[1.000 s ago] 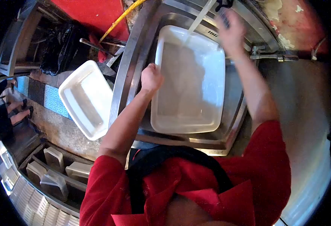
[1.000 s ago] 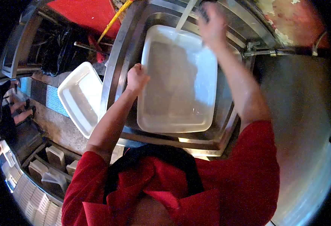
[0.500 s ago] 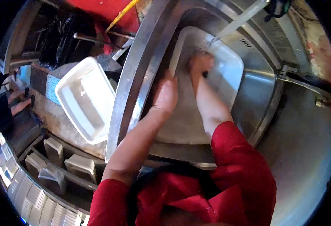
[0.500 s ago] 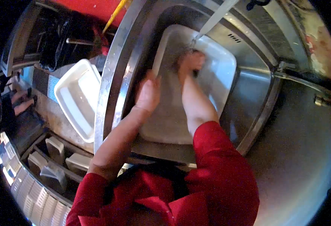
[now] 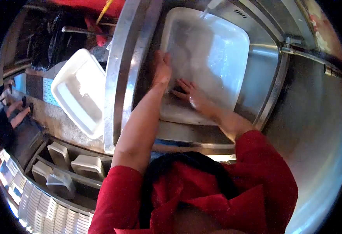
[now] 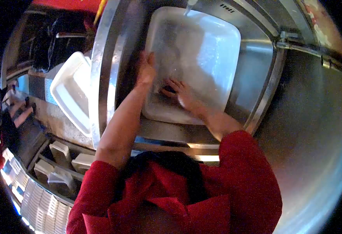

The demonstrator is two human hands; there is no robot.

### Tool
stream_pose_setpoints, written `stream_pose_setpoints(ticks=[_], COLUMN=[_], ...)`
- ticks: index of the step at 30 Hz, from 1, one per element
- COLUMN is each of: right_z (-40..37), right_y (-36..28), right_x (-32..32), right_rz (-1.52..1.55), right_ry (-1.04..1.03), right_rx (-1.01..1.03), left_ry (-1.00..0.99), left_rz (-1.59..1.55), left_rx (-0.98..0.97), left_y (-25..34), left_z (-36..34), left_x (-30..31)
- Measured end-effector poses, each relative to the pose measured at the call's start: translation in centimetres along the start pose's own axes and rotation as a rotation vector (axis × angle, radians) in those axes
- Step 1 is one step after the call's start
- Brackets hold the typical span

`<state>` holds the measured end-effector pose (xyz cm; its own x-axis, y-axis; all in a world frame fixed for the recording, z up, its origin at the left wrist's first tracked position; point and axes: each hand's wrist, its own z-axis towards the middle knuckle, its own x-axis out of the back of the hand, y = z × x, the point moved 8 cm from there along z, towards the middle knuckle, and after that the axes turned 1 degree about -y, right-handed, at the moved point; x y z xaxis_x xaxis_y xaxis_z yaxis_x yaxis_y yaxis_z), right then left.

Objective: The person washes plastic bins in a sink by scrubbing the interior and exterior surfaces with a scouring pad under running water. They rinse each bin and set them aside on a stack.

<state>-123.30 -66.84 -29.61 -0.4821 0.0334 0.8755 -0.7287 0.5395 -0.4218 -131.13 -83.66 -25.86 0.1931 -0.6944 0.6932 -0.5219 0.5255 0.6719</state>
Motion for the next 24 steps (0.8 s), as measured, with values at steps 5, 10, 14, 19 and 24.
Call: stream_pose_setpoints(ticks=[5, 10, 14, 19, 24], right_z=[-0.2, 4.8, 8.7, 14.9, 12.4], right_y=[13.9, 17.9, 18.7, 9.3, 6.0], right_x=[3.6, 9.4, 5.7, 7.6, 1.3], right_rz=[-0.212, -0.243, -0.189, -0.023, 1.252], right_ry=[0.29, 0.862, 0.943, 1.034, 0.956], right_rx=[-0.481, -0.862, -1.058, -0.534, -0.712], left_ry=[-0.074, 0.097, -0.044, -0.106, -0.023], left_rz=[0.124, 0.221, 0.094, 0.06, -0.272], left_rx=[-0.022, -0.117, 0.007, 0.083, -0.008], left_y=[1.3, 1.2, 0.3, 0.1, -1.4], left_z=[0.3, 1.0, 1.3, 1.7, 2.2], left_x=[1.2, 1.1, -0.1, -0.2, -1.5])
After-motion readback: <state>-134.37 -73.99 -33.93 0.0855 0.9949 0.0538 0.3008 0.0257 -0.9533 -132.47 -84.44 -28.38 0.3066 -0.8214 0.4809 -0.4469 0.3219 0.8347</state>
